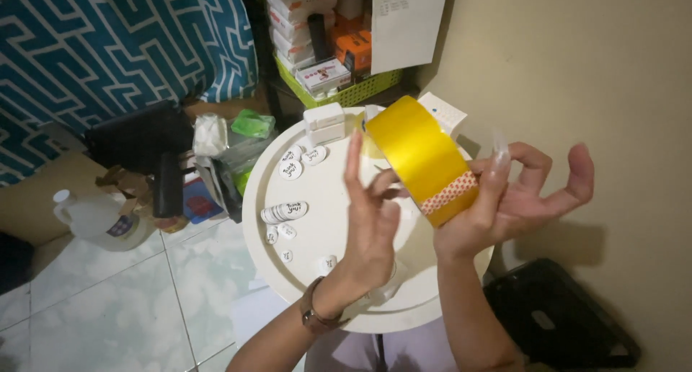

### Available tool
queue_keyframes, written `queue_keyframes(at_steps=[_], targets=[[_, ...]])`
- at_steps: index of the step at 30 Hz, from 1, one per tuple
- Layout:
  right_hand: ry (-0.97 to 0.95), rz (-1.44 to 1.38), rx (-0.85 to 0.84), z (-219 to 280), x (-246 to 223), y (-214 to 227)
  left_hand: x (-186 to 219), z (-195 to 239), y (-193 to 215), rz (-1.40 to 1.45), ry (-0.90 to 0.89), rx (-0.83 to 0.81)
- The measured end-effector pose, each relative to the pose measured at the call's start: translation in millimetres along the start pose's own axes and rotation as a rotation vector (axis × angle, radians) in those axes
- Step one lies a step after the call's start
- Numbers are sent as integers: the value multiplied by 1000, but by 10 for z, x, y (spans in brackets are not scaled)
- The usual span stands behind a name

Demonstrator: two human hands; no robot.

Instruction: Applying small adhesive labels and tape to various items including small plastic components and a roll of tape using scissors.

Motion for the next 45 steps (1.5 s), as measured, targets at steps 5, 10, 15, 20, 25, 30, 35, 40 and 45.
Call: queue_keyframes(at_steps=[5,10,15,20,25,30,35,40,45], targets=[[41,52,23,77,-208,-236,205,93,-6,24,-180,-212],[-120,-17,-39,118,-126,-156,75,160,17,-280,-309,-142],[-504,15,-289,-7,-29,-19,133,104,101,-60,-86,-5],[-440,292,-532,-264,-331,-95,168,82,153,327,183,-74],[-349,444,-817,-454,-479,-34,167,85,196,68,90,-142],[-451,409,-968,-423,-517,-193,128,84,210,-89,-63,-91],[-625,299,-970,-361,-467,-160,31,87,234,-110,-156,-68],[-793,258,-916,-294,-451,-215,-31,128,257,-249,-211,-9],[-797,244,-900,-252,-429,-239,-48,138,250,-152,-207,24]])
Point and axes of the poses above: each hand's wrist, its own z-axis away from the middle knuckle, its own y-axis out of the back of the hand, x = y × z, the point moved 2 cm from there along -z, towards the middle knuckle, and after that the axes turned 7 degrees about x, right-handed, at the moved point
